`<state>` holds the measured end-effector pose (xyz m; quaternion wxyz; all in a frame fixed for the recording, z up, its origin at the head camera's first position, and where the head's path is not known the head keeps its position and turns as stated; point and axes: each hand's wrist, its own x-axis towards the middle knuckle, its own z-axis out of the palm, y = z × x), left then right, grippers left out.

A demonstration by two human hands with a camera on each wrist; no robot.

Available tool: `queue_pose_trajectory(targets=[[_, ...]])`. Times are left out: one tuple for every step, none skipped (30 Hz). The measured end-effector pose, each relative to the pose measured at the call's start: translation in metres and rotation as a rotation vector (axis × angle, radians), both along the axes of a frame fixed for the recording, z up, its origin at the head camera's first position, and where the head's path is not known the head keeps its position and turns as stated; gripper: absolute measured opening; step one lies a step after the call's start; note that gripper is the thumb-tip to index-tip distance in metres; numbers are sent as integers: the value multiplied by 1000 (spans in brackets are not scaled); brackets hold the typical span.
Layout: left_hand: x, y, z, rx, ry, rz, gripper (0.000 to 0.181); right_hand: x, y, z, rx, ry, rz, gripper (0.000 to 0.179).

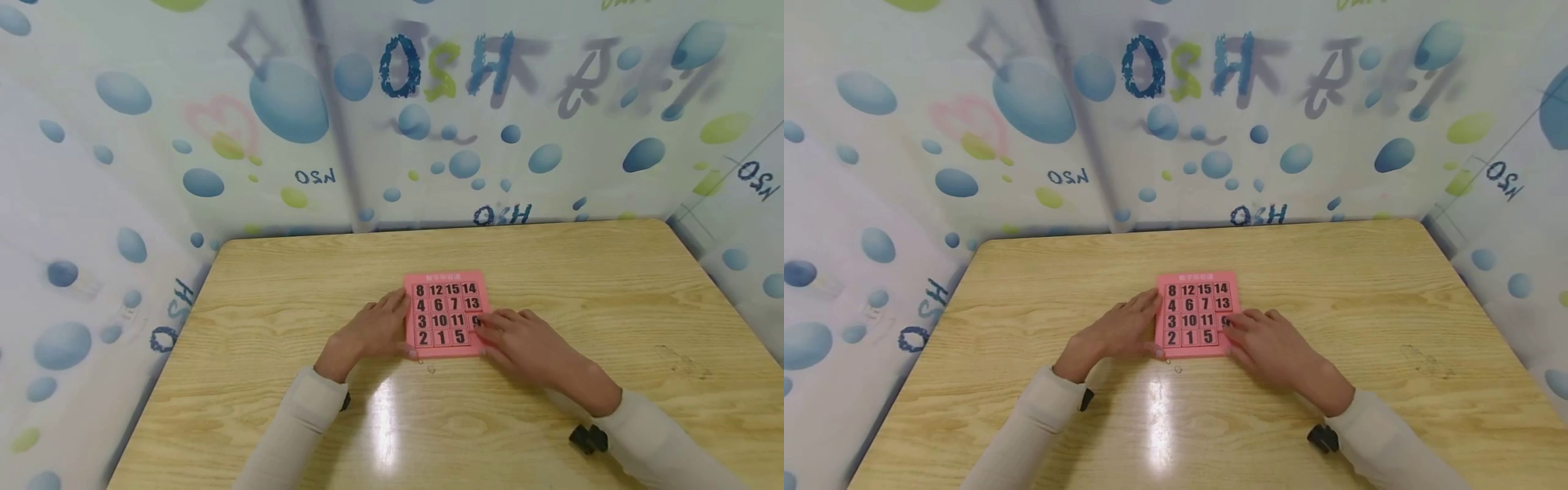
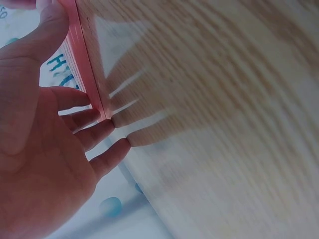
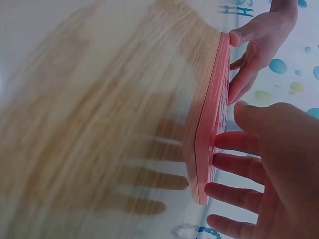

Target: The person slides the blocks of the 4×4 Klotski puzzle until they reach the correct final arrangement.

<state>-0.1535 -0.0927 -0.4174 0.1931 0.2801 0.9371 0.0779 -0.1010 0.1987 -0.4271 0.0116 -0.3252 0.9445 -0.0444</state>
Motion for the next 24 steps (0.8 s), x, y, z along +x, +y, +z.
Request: queue_pose_trajectory(targets=[[0,0,0,1,-2,0,113,-1,0,0,1,-1,-5,43],[0,0,0,2,-2,-1,112,-1,-1,1,5,0,-8,44],[0,0,0,3,-3,-2,112,-2,-1,1,6,2,-12,44],[-1,-1,0,4,-4,-3,112,-2,-1,0,6,5,-15,45],[-1,-1,0,6,-4,-3,112,-3,-1,0,8,10,-17,45],[-1,-1,0,7,-4,-4,112,-3,-2,0,7,12,-19,45],[-1,-1,0,8,-4,-5,112,-3,-2,0,6,15,-20,45],[-1,-1,-1,7,-5,-6,112,-4,-2,0,5,18,-21,45],[-1,-1,-1,7,-6,-6,112,-4,-2,-1,2,21,-21,45],[-1,-1,-1,8,-7,-4,112,-4,-2,-1,2,25,-19,45],[-1,-1,0,9,-11,-2,112,-4,-2,-1,3,29,-18,44],[0,-1,0,8,-14,0,112,-5,-3,-1,4,33,-16,44],[0,-1,0,8,-17,2,112,-5,-3,-1,9,38,-14,45],[0,-1,0,8,-19,3,112,-5,-3,-1,13,40,-12,45],[0,-1,0,9,-18,4,112,-4,-3,-1,17,42,-8,45],[0,-1,0,8,-18,4,112,-4,-4,-1,19,45,-4,45],[0,-1,0,8,-17,3,112,-4,-4,-1,18,48,1,45],[0,-1,0,7,-16,1,112,-4,-4,-1,17,51,7,45],[0,-1,0,6,-13,0,112,-3,-5,0,16,58,13,44],[0,-1,0,6,-12,-1,112,-3,-5,0,11,62,18,43],[0,-1,0,3,-11,-3,112,-3,-6,0,9,68,23,43],[0,-1,0,2,-11,-3,112,-3,-6,0,5,73,27,42],[0,-1,0,2,-13,-1,112,-3,-7,1,4,76,29,43],[0,-1,0,0,-15,0,112,-3,-8,1,5,76,28,43]])
